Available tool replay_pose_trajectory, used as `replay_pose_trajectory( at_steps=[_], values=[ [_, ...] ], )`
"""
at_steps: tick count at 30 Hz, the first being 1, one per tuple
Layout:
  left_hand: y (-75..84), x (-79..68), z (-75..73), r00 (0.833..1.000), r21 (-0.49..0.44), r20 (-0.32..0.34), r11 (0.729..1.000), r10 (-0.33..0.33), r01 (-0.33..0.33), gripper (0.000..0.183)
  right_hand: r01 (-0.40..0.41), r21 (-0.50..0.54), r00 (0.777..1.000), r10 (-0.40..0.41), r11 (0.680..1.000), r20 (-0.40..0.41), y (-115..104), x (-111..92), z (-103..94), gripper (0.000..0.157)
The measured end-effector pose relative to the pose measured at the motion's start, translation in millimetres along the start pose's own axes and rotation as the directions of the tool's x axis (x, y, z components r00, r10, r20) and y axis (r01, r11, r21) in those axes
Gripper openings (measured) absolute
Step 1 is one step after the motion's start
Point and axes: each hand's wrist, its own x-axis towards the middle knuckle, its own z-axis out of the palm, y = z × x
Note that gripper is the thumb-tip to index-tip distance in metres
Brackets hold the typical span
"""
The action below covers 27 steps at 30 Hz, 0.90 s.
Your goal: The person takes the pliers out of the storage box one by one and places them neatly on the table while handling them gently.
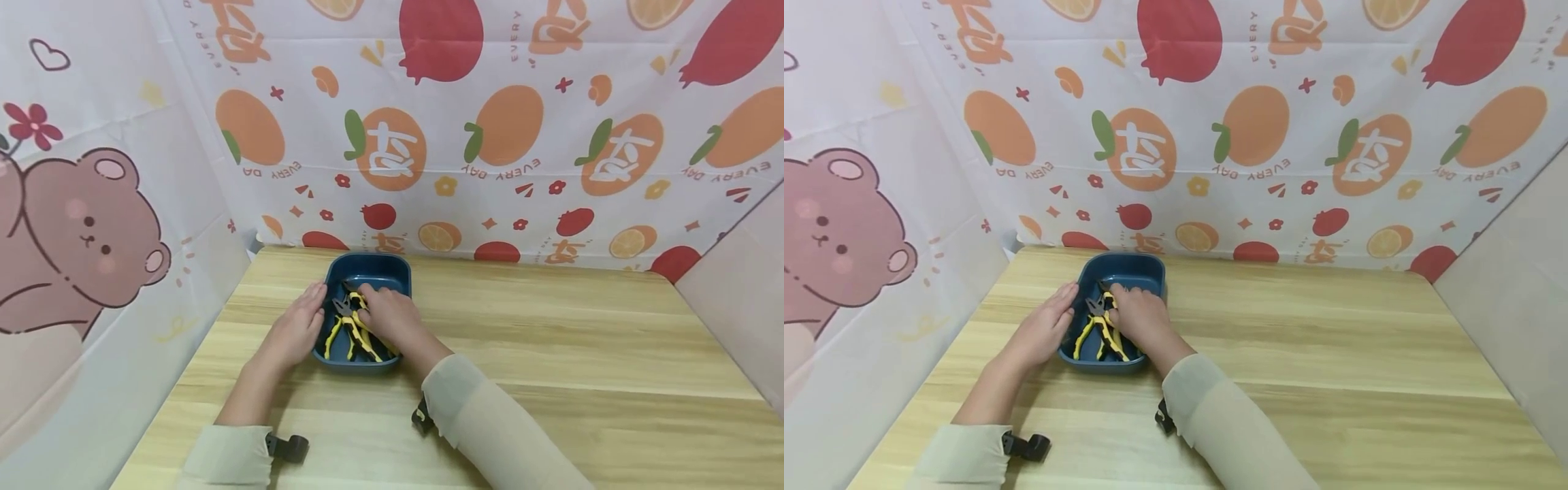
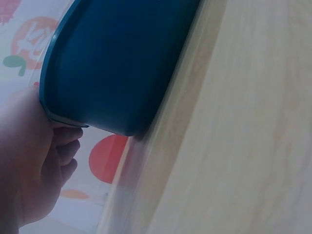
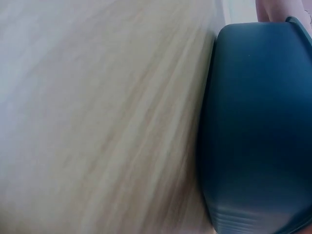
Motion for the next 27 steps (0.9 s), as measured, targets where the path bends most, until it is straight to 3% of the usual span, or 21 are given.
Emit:
replay_pose_trajectory(
  at_steps=[6, 8, 9, 10, 11, 12, 14, 15, 17, 18, 20, 22, 24, 25, 27],
  values=[
    [-0.5, -0.4, -0.6, 1.000, -0.005, -0.001, 1.000, -0.002, 0.002, 0.053, 0.000, 0.224, 0.992, 0.028, 0.975, -0.123, 4, -1, -2.6, 0.042],
    [-0.6, -0.2, -0.8, 1.000, -0.004, -0.002, 1.000, 0.000, 0.000, 0.053, 0.021, 0.355, 0.983, 0.045, 0.935, -0.177, 9, -2, -4.2, 0.042],
    [-0.6, 0.0, -0.7, 1.000, -0.002, -0.003, 1.000, 0.002, -0.002, 0.053, 0.042, 0.441, 0.979, 0.052, 0.897, -0.199, 12, -2, -5.3, 0.041],
    [-0.2, 0.3, -0.5, 1.000, 0.000, -0.004, 1.000, 0.004, -0.004, 0.053, 0.064, 0.532, 0.973, 0.064, 0.844, -0.220, 16, -3, -6.6, 0.040],
    [0.3, 0.7, -0.3, 1.000, -0.001, -0.003, 1.000, 0.006, -0.006, 0.053, 0.089, 0.630, 0.969, 0.080, 0.771, -0.235, 20, -3, -7.7, 0.040],
    [1.0, 1.1, -0.1, 1.000, -0.002, -0.002, 1.000, 0.007, -0.007, 0.052, 0.114, 0.732, 0.965, 0.099, 0.672, -0.241, 25, -3, -9.3, 0.040],
    [1.4, 1.3, 0.7, 1.000, -0.004, -0.001, 1.000, 0.005, -0.005, 0.052, 0.153, 0.893, 0.965, 0.130, 0.423, -0.227, 35, -3, -11.5, 0.041],
    [1.7, 1.5, 1.2, 1.000, -0.006, 0.000, 1.000, 0.003, -0.003, 0.052, 0.165, 0.943, 0.966, 0.145, 0.288, -0.213, 40, -3, -12.0, 0.042],
    [2.4, 1.6, 2.0, 1.000, -0.011, 0.003, 1.000, -0.002, 0.002, 0.052, 0.177, 0.983, 0.969, 0.166, 0.051, -0.183, 51, -6, -13.5, 0.045],
    [2.8, 1.5, 2.3, 1.000, -0.012, 0.005, 1.000, -0.005, 0.005, 0.052, 0.175, 0.983, 0.972, 0.170, -0.049, -0.164, 55, -9, -14.1, 0.046],
    [3.1, 1.3, 2.7, 1.000, -0.015, 0.008, 1.000, -0.008, 0.008, 0.052, 0.180, 0.961, 0.976, 0.162, -0.210, -0.147, 64, -16, -14.7, 0.048],
    [2.9, 1.3, 2.5, 1.000, -0.019, 0.010, 1.000, -0.007, 0.007, 0.052, 0.197, 0.930, 0.976, 0.152, -0.312, -0.156, 72, -22, -15.2, 0.049],
    [2.2, 1.4, 1.7, 1.000, -0.019, 0.011, 1.000, -0.009, 0.009, 0.052, 0.218, 0.903, 0.973, 0.151, -0.369, -0.173, 79, -28, -15.9, 0.048],
    [1.4, 1.4, 1.2, 1.000, -0.017, 0.009, 1.000, -0.011, 0.011, 0.053, 0.226, 0.898, 0.972, 0.152, -0.377, -0.181, 82, -31, -16.5, 0.048],
    [-0.7, 1.2, -0.2, 1.000, -0.015, 0.006, 1.000, -0.018, 0.018, 0.053, 0.231, 0.916, 0.969, 0.164, -0.328, -0.186, 87, -35, -17.5, 0.047]
  ],
)
